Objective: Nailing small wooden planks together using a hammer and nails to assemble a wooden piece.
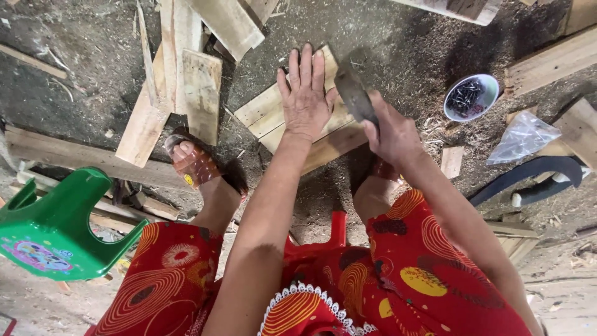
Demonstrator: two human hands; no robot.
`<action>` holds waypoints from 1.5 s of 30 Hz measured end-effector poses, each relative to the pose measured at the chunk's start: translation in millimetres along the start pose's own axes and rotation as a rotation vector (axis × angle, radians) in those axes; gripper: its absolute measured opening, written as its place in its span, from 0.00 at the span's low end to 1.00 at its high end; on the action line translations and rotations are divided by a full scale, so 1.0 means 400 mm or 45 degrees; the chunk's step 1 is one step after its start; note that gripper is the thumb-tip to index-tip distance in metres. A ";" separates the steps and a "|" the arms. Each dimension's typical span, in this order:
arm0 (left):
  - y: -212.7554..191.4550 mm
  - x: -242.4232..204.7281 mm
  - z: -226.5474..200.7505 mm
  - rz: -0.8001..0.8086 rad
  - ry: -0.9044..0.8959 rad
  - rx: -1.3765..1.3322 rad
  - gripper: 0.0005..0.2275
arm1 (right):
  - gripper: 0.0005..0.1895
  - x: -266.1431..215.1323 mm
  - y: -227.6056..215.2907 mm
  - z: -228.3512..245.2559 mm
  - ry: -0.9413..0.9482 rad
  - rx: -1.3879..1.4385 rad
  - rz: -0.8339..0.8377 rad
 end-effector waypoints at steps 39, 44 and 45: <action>-0.007 -0.009 0.048 0.001 -0.041 0.064 0.39 | 0.23 -0.034 -0.052 0.035 -0.424 -0.137 -0.287; 0.040 0.008 0.066 -0.067 -0.032 0.102 0.42 | 0.24 -0.127 -0.054 -0.004 -0.676 -0.060 -0.661; 0.042 0.016 0.065 -0.175 0.009 0.197 0.45 | 0.35 -0.145 -0.010 -0.048 -0.648 -0.282 -0.710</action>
Point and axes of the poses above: each hand's wrist, its own x-axis towards the middle knuckle, its own y-axis out of the palm, z = x × y, the point moved 8 cm from there along x, towards the middle knuckle, and after that the axes turned 12 degrees about -x, right-handed, at the moved point
